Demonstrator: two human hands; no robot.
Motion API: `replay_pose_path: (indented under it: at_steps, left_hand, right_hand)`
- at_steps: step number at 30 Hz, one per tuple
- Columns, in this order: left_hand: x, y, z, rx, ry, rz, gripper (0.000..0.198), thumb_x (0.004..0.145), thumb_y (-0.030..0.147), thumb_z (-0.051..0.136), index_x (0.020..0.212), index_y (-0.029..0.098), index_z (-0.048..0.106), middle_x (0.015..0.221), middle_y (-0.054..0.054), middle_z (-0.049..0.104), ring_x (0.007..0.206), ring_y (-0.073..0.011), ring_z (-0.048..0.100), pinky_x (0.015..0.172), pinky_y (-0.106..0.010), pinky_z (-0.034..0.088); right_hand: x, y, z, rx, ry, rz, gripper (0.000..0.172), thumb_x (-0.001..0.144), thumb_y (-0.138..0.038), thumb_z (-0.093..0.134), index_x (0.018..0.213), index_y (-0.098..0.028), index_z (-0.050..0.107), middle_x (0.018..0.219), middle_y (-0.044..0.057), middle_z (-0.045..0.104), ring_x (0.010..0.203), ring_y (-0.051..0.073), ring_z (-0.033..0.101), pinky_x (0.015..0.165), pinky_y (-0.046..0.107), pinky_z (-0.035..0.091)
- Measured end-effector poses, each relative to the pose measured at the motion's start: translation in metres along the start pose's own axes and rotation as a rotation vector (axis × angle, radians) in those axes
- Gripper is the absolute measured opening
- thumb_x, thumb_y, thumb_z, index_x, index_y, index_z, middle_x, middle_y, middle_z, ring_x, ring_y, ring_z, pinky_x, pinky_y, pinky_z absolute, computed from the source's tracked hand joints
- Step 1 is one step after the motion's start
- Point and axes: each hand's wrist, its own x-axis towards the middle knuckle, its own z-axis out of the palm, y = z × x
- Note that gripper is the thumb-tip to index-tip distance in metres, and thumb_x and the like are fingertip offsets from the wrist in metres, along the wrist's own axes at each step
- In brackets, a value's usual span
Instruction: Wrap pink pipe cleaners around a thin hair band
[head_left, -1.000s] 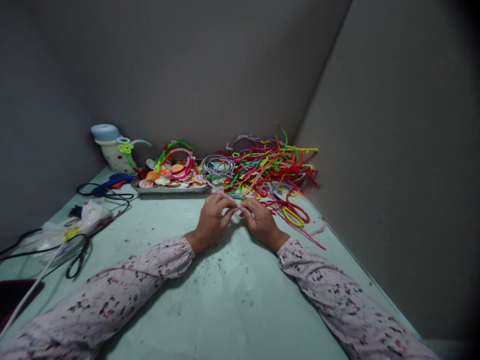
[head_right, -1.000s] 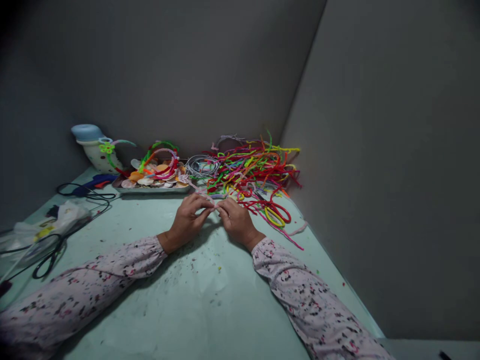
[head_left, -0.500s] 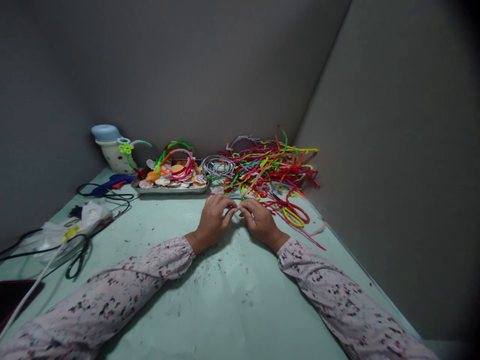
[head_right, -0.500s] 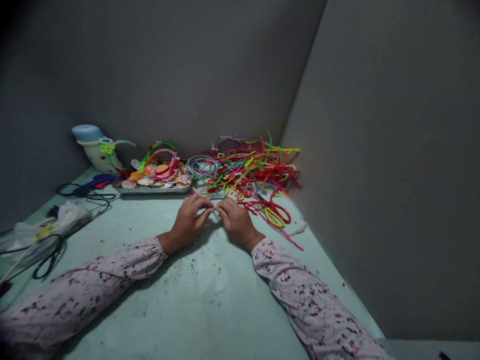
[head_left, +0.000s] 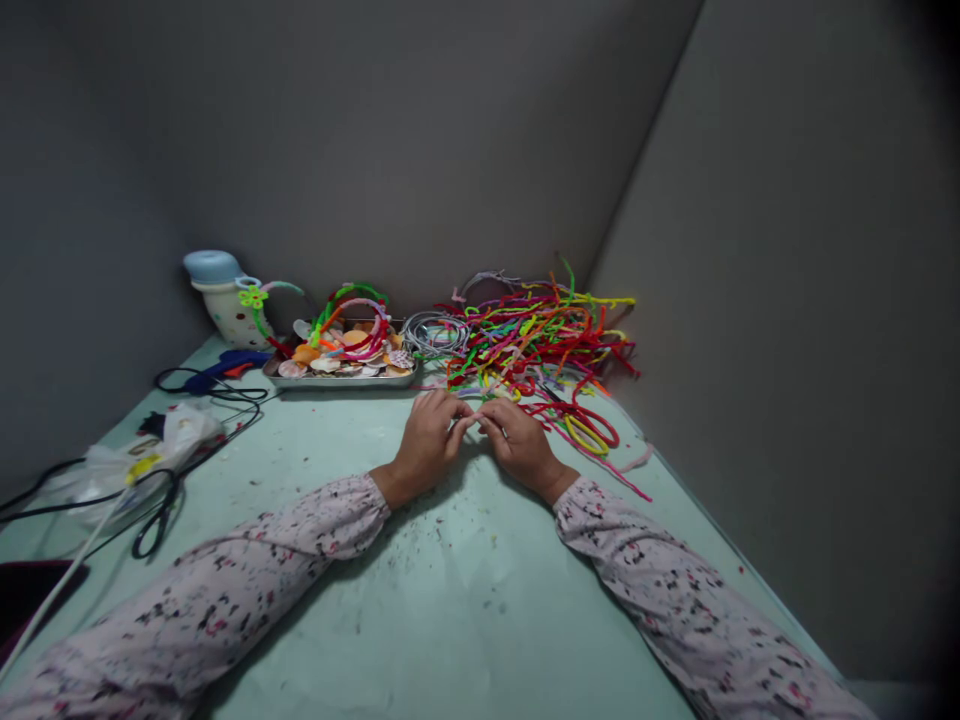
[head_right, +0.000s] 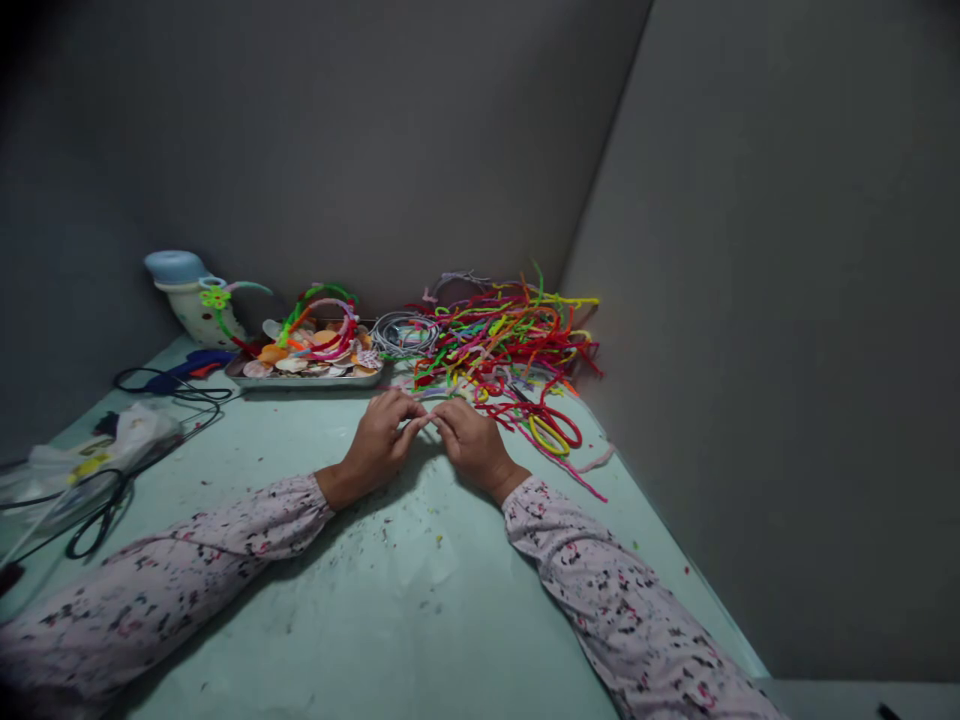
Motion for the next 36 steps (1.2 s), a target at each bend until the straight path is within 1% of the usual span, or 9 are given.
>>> replay_pose_path:
  at_steps: [8, 17, 23, 29, 36]
  left_hand:
    - [0.0011, 0.0003, -0.0005, -0.013, -0.011, -0.004, 0.021, 0.094, 0.033, 0.047, 0.088, 0.018, 0.060, 0.090, -0.005, 0.060, 0.088, -0.0193, 0.052, 0.081, -0.034, 0.038]
    - [0.0017, -0.0005, -0.0006, -0.002, -0.039, 0.008, 0.024, 0.095, 0.033, 0.045, 0.086, 0.017, 0.060, 0.088, -0.005, 0.060, 0.087, -0.0185, 0.052, 0.080, -0.033, 0.038]
    - [0.0026, -0.0024, -0.0019, -0.063, -0.082, 0.008, 0.021, 0.094, 0.030, 0.045, 0.084, 0.017, 0.058, 0.086, -0.005, 0.058, 0.085, -0.0184, 0.051, 0.079, -0.033, 0.039]
    - [0.0056, -0.0065, -0.0031, -0.140, -0.130, 0.001, 0.023, 0.095, 0.031, 0.042, 0.086, 0.018, 0.058, 0.086, -0.004, 0.058, 0.085, -0.0182, 0.052, 0.080, -0.032, 0.040]
    - [0.0067, -0.0094, -0.0024, -0.137, -0.158, -0.003, 0.022, 0.094, 0.027, 0.042, 0.082, 0.018, 0.057, 0.083, -0.004, 0.057, 0.082, -0.0177, 0.051, 0.078, -0.032, 0.040]
  right_hand:
    - [-0.0006, 0.0015, 0.0005, -0.010, 0.035, -0.015, 0.015, 0.096, -0.023, 0.043, 0.098, -0.020, 0.058, 0.090, 0.006, 0.062, 0.088, 0.018, 0.060, 0.074, 0.030, 0.048]
    - [-0.0009, 0.0024, 0.0011, -0.031, 0.018, -0.017, 0.017, 0.097, -0.024, 0.042, 0.100, -0.021, 0.058, 0.091, 0.006, 0.062, 0.089, 0.018, 0.059, 0.075, 0.030, 0.049]
    - [0.0003, 0.0009, -0.0001, -0.007, 0.017, -0.029, 0.018, 0.097, -0.025, 0.041, 0.098, -0.021, 0.059, 0.089, 0.006, 0.062, 0.088, 0.018, 0.059, 0.076, 0.030, 0.049]
    - [-0.0010, 0.0030, 0.0006, 0.003, 0.034, -0.015, 0.016, 0.097, -0.024, 0.042, 0.100, -0.021, 0.058, 0.091, 0.006, 0.063, 0.089, 0.018, 0.059, 0.076, 0.030, 0.050]
    - [-0.0023, 0.0044, 0.0013, -0.012, -0.010, -0.019, 0.017, 0.097, -0.024, 0.042, 0.098, -0.021, 0.059, 0.092, 0.006, 0.063, 0.089, 0.017, 0.059, 0.075, 0.029, 0.050]
